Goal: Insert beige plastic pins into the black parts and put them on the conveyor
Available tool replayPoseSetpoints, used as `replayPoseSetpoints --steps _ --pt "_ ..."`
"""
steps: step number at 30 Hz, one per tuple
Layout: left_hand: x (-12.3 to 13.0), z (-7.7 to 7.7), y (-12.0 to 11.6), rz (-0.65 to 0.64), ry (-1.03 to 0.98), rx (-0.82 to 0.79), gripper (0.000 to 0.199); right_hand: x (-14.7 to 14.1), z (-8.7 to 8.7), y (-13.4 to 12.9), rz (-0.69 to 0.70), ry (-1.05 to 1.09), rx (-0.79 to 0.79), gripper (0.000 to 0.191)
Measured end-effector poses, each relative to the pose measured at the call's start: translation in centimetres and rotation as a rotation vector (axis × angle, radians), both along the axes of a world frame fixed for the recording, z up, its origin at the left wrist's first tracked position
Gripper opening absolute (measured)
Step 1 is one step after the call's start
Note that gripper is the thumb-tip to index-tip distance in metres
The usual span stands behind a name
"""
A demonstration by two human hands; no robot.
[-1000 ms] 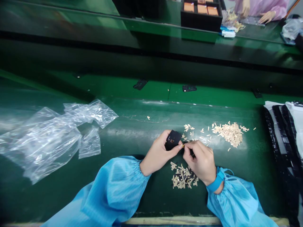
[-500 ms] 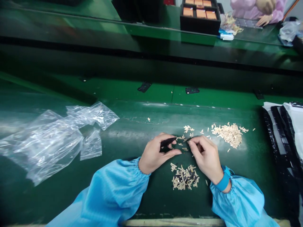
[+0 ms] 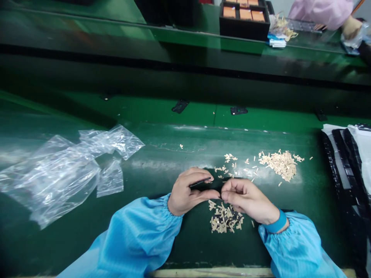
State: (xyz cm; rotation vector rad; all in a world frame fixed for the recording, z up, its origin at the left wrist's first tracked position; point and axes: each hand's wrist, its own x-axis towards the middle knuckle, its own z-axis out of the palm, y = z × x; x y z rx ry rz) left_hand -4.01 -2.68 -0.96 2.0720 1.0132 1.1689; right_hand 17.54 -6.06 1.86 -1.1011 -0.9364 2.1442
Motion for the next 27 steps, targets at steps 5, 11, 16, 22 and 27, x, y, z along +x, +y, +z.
replayPoseSetpoints --steps 5,11,16,22,27 --pt "0.2 0.0 0.2 0.004 -0.042 0.100 0.045 -0.2 -0.3 0.0 -0.010 0.059 -0.041 0.029" --pt "0.5 0.2 0.1 -0.021 -0.087 -0.187 0.041 -0.2 -0.3 0.2 -0.112 -0.016 0.030 0.034" --pt "1.5 1.1 -0.1 0.034 -0.341 -0.781 0.032 -0.4 0.0 0.5 -0.233 -0.312 0.237 0.024" --pt "1.9 1.4 0.3 0.027 -0.618 -1.056 0.036 -0.9 0.1 0.5 -0.295 -0.478 0.348 0.014" --pt "1.4 1.8 0.7 0.098 -0.378 -0.902 0.022 -1.1 -0.2 0.3 -0.284 -0.560 0.374 0.013"
